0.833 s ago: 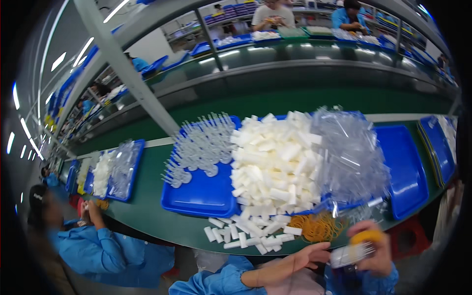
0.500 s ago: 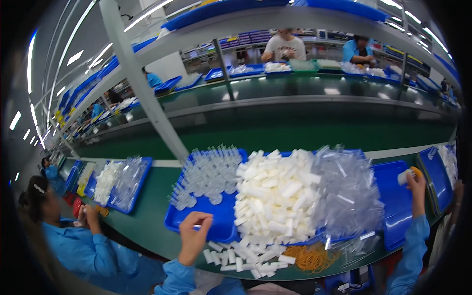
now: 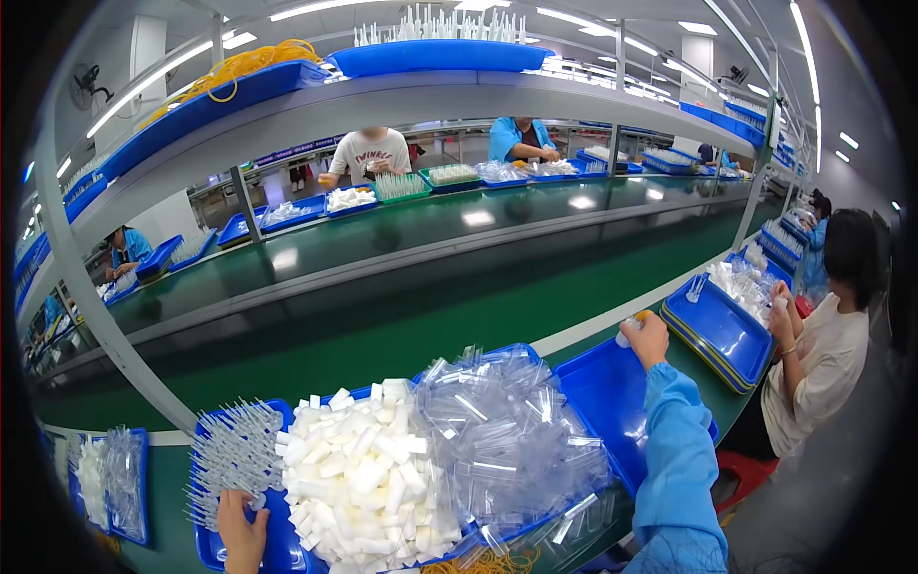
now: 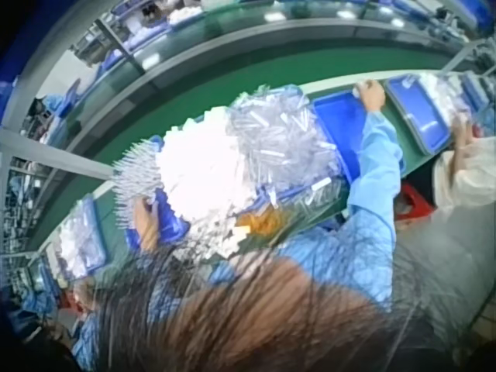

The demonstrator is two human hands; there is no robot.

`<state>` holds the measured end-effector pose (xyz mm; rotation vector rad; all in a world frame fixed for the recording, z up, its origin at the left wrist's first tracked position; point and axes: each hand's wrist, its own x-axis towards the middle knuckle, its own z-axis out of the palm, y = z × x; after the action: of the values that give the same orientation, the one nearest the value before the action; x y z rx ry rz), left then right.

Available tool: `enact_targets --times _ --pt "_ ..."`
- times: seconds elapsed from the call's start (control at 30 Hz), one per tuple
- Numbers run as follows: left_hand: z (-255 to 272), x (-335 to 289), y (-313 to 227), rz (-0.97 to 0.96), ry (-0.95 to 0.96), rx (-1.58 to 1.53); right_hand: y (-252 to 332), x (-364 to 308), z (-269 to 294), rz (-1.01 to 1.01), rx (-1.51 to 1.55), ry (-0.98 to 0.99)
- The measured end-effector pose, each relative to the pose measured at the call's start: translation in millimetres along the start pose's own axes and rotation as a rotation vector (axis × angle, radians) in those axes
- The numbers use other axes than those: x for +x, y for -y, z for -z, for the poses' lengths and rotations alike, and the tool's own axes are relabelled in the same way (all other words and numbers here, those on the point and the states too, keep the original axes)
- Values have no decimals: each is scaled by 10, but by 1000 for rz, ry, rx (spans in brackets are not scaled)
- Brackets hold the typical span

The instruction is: The person assembles small white plastic components by inserting them into clear plastic sleeves and securing them with rubber bands. They handle the components one at a time, using a yellow tool to assist in the process. The assembled units are placed into a blue tray.

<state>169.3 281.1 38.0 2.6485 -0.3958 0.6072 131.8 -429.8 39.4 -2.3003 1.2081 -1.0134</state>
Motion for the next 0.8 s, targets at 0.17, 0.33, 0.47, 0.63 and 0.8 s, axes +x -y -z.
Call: enact_targets --times 0.17,0.33,0.47,0.63,0.8 --pt "19 -29 1 -123 -77 108 -234 -19 56 19 -34 18" --pt "137 -205 31 0 -100 -22 -617 15 -200 25 111 10" --pt "390 -435 -13 124 -137 -192 -764 147 -200 237 0 -27" --pt "628 -631 -123 513 -152 -997 139 -218 448 372 483 172" --pt "802 -951 -118 611 -212 -1591 1760 -1392 1284 442 782 538"
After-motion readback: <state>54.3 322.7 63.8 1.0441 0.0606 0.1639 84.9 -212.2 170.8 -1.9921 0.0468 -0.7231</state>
